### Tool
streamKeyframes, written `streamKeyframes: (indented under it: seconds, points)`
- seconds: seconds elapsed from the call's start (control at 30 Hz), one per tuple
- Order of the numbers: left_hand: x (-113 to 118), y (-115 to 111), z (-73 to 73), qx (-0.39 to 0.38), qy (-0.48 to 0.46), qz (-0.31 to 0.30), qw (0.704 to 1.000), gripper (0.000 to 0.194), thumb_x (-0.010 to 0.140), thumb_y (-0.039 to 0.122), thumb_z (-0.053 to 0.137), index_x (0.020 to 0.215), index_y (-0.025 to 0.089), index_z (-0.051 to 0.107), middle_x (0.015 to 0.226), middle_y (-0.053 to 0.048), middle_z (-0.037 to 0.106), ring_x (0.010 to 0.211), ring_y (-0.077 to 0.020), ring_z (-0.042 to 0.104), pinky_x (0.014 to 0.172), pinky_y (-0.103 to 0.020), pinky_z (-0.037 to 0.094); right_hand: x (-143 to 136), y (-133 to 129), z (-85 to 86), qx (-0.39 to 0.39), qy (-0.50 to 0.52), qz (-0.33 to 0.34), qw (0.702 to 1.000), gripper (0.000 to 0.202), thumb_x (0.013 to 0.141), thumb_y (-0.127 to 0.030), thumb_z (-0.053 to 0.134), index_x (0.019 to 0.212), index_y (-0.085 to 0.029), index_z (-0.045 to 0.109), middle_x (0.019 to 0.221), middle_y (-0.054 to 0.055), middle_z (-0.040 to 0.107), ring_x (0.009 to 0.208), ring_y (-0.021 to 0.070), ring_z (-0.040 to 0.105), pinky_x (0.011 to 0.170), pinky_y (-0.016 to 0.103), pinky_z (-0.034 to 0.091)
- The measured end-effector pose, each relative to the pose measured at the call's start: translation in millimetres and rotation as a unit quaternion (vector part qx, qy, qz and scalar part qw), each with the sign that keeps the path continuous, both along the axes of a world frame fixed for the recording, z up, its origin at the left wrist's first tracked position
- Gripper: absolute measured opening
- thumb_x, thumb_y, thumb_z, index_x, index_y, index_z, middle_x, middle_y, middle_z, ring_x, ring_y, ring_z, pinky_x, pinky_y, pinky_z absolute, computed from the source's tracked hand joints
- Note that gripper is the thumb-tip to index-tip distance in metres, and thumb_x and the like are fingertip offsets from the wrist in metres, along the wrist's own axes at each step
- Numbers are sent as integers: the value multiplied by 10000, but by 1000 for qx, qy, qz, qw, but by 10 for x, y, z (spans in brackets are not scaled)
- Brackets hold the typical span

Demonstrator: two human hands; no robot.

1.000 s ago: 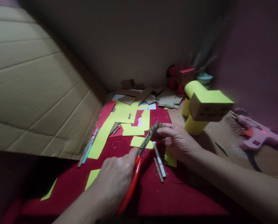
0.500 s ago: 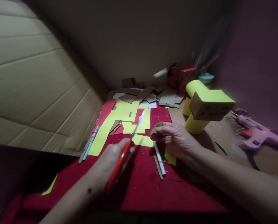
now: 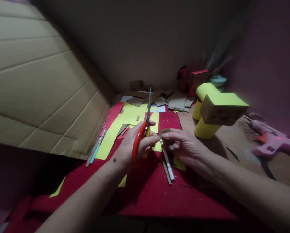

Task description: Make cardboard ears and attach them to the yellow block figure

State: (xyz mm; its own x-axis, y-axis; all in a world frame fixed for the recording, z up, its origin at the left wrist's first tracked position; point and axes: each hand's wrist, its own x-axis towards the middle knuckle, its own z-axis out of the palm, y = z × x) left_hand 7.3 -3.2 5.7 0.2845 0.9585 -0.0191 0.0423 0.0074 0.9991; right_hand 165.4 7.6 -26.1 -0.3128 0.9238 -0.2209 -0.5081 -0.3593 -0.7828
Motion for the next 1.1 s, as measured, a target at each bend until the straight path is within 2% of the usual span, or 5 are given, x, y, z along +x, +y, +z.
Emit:
streamKeyframes:
  seconds: [0.13, 0.4, 0.53, 0.9, 1.1]
  points:
    - [16, 63, -50, 3, -8, 9, 1000, 423, 741, 257, 686, 1111, 197, 491, 618, 53, 523, 460, -74, 451, 430, -197, 345, 9, 12, -10, 4, 2, 22, 1000, 55, 597, -155, 725, 645, -158, 697, 607, -3, 592, 537, 100, 428, 489, 242, 303]
    - [-35, 115, -99, 6, -31, 23, 999, 382, 751, 227, 668, 1102, 208, 518, 705, 38, 530, 503, -70, 469, 450, -204, 362, 48, 79, -10, -18, 6, 6, 1000, 85, 682, -238, 657, 651, -172, 702, 636, 16, 617, 567, 118, 490, 598, 287, 412]
    - [-94, 116, -168, 3, -34, 22, 999, 375, 766, 210, 644, 1121, 213, 525, 701, 33, 521, 521, -81, 478, 465, -213, 366, 66, 86, 6, 13, -22, 9, 1000, 112, 698, -274, 666, 676, -167, 688, 623, 11, 611, 554, 119, 504, 561, 281, 399]
    - [-74, 89, -117, 10, -16, 5, 1000, 406, 726, 232, 697, 1075, 178, 498, 632, 48, 529, 457, -74, 454, 410, -191, 320, 67, 68, -84, 58, -104, 42, 992, 77, 661, -176, 722, 704, -159, 660, 530, -14, 594, 475, 93, 505, 531, 265, 443]
    - [-46, 81, -174, 15, -30, 18, 999, 459, 754, 280, 680, 1146, 197, 458, 758, 30, 536, 485, -62, 462, 429, -198, 342, 44, 49, -68, 74, -126, 16, 989, 68, 696, -193, 691, 723, -176, 631, 531, -37, 564, 482, 81, 494, 497, 228, 405]
